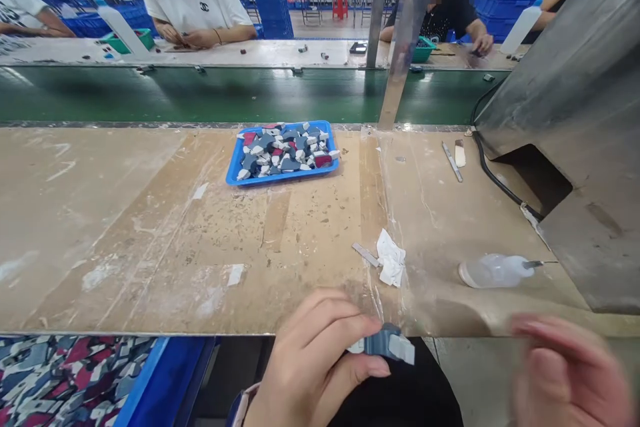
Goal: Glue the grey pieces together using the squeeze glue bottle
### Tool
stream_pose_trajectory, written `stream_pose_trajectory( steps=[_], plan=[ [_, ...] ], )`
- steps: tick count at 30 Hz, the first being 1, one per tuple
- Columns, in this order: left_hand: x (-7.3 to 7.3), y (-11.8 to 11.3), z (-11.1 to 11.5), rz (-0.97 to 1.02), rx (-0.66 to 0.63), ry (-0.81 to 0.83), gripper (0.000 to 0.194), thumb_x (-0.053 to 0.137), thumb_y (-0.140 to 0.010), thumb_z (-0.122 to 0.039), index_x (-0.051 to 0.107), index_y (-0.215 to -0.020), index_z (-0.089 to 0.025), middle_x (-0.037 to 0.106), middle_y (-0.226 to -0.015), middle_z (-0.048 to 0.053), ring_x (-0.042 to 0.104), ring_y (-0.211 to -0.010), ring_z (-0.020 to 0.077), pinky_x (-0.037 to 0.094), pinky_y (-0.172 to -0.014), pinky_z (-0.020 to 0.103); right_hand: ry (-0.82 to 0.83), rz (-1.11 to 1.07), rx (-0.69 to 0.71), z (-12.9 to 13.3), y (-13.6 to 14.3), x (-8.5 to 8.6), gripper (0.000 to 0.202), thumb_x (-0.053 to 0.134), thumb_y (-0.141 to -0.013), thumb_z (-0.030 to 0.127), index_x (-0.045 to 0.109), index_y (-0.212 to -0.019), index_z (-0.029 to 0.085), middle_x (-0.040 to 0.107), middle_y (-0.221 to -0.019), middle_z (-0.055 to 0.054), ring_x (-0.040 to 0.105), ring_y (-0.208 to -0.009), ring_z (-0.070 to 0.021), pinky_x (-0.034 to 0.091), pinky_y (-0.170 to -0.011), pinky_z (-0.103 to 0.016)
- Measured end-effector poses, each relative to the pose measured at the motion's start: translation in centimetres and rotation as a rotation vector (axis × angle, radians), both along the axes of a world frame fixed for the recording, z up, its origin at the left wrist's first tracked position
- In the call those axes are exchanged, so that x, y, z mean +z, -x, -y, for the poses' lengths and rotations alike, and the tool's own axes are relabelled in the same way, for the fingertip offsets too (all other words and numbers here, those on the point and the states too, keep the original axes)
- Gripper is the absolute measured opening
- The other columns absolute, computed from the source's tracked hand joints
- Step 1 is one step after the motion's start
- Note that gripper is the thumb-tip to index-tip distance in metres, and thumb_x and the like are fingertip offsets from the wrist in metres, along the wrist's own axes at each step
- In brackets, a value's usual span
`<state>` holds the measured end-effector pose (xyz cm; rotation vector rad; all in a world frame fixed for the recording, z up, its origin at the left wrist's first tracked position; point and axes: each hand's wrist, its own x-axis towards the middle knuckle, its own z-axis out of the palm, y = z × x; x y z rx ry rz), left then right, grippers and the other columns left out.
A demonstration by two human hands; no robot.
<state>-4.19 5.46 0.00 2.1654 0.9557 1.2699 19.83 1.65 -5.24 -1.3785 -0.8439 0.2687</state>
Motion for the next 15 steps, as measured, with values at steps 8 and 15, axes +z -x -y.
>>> stream_pose_trajectory(
  steps=[8, 15],
  plan=[
    [0.4, -0.6, 0.6, 0.042, -0.211, 0.084, 0.023, 0.063, -0.101, -0.035, 0.066, -0.107, -0.014, 0.074, -0.100, 0.005, 0.066, -0.106, 0.0153, 0.054, -0.100, 0.023, 0.507, -1.044, 1.208, 2.5, 6.7, 0.5, 0.068, 0.080, -0.074, 0.071, 0.068, -0.118, 0.021, 0.060, -0.067, 0.001, 0.052, -0.045, -0.0099, 0.049, -0.048, -0.023],
    [0.4, -0.1, 1.3, -0.023, -0.189, 0.090, 0.016, 0.068, -0.098, -0.025, 0.066, -0.108, -0.013, 0.075, -0.100, 0.006, 0.066, -0.112, 0.0170, 0.054, -0.104, 0.024, 0.554, -1.047, 1.239, 2.6, 6.4, -1.3, 0.078, 0.087, -0.058, 0.075, 0.066, -0.112, 0.022, 0.063, -0.066, -0.001, 0.057, -0.048, -0.0141, 0.054, -0.052, -0.029]
  ],
)
